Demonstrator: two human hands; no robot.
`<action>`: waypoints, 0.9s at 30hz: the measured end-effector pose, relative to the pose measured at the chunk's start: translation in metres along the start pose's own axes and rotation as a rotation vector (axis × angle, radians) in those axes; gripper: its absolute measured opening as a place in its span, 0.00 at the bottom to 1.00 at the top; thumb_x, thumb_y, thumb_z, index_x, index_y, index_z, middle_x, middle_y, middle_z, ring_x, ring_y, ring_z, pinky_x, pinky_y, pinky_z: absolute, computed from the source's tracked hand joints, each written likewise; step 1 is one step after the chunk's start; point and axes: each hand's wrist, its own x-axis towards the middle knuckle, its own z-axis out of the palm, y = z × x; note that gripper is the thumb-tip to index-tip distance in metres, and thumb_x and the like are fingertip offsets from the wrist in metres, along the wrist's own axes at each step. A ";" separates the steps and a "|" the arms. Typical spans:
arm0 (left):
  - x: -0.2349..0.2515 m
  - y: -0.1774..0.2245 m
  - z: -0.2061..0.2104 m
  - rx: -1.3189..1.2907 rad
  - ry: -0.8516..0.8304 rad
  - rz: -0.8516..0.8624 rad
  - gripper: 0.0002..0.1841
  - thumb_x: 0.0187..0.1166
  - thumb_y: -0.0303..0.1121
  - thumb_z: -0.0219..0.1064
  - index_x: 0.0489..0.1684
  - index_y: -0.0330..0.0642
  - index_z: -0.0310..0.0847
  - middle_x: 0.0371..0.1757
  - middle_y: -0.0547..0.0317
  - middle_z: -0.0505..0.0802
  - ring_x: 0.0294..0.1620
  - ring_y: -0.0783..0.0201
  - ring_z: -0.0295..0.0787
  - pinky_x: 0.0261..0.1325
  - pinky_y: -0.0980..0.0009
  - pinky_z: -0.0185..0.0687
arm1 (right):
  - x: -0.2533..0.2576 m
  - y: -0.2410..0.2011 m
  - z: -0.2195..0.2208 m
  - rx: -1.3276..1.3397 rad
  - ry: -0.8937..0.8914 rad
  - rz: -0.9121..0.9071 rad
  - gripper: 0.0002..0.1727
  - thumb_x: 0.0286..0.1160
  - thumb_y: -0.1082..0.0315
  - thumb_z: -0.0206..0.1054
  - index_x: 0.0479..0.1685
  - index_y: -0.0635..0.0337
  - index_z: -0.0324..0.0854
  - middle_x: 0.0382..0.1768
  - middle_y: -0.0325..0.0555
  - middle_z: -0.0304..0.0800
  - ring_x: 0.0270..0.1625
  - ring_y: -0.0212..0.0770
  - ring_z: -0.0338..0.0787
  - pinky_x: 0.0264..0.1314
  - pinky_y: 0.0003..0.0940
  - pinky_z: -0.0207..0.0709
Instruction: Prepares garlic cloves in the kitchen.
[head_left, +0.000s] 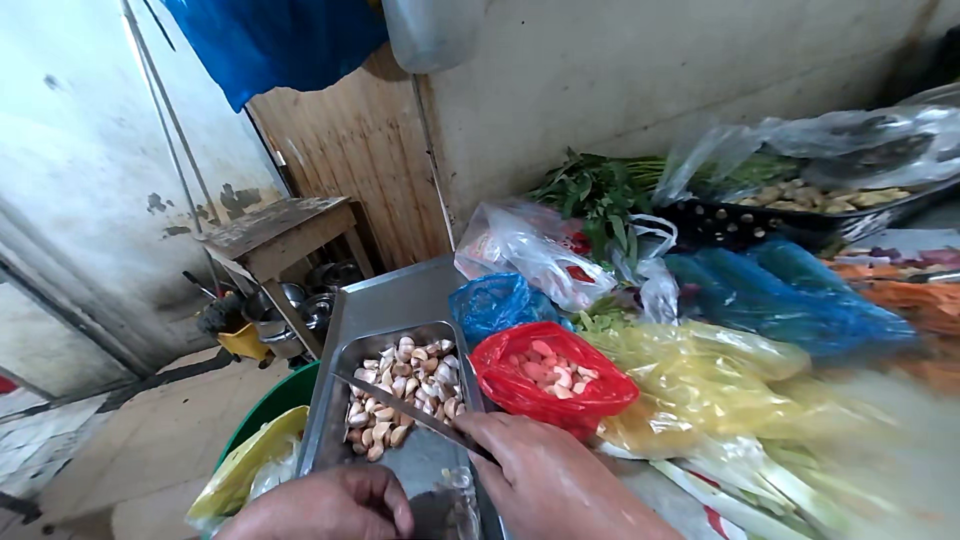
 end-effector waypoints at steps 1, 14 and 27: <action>0.003 -0.001 0.002 -0.084 0.084 0.003 0.08 0.75 0.27 0.64 0.48 0.46 0.83 0.42 0.66 0.92 0.32 0.74 0.86 0.35 0.76 0.83 | 0.000 0.000 0.000 0.001 -0.007 0.002 0.23 0.87 0.66 0.55 0.78 0.55 0.77 0.64 0.58 0.88 0.66 0.58 0.88 0.66 0.58 0.79; -0.002 0.018 0.057 -0.799 0.620 0.491 0.19 0.63 0.07 0.53 0.34 0.41 0.85 0.45 0.55 0.94 0.40 0.64 0.93 0.42 0.68 0.92 | -0.006 0.000 0.000 0.017 0.130 -0.040 0.22 0.85 0.65 0.55 0.75 0.57 0.80 0.62 0.55 0.91 0.64 0.54 0.91 0.65 0.57 0.81; 0.002 0.025 0.092 -0.786 0.748 0.653 0.09 0.86 0.20 0.54 0.53 0.36 0.78 0.39 0.58 0.96 0.35 0.63 0.96 0.43 0.65 0.95 | -0.015 -0.010 0.004 0.136 0.178 -0.134 0.20 0.85 0.69 0.58 0.70 0.69 0.81 0.50 0.65 0.92 0.48 0.62 0.93 0.54 0.62 0.83</action>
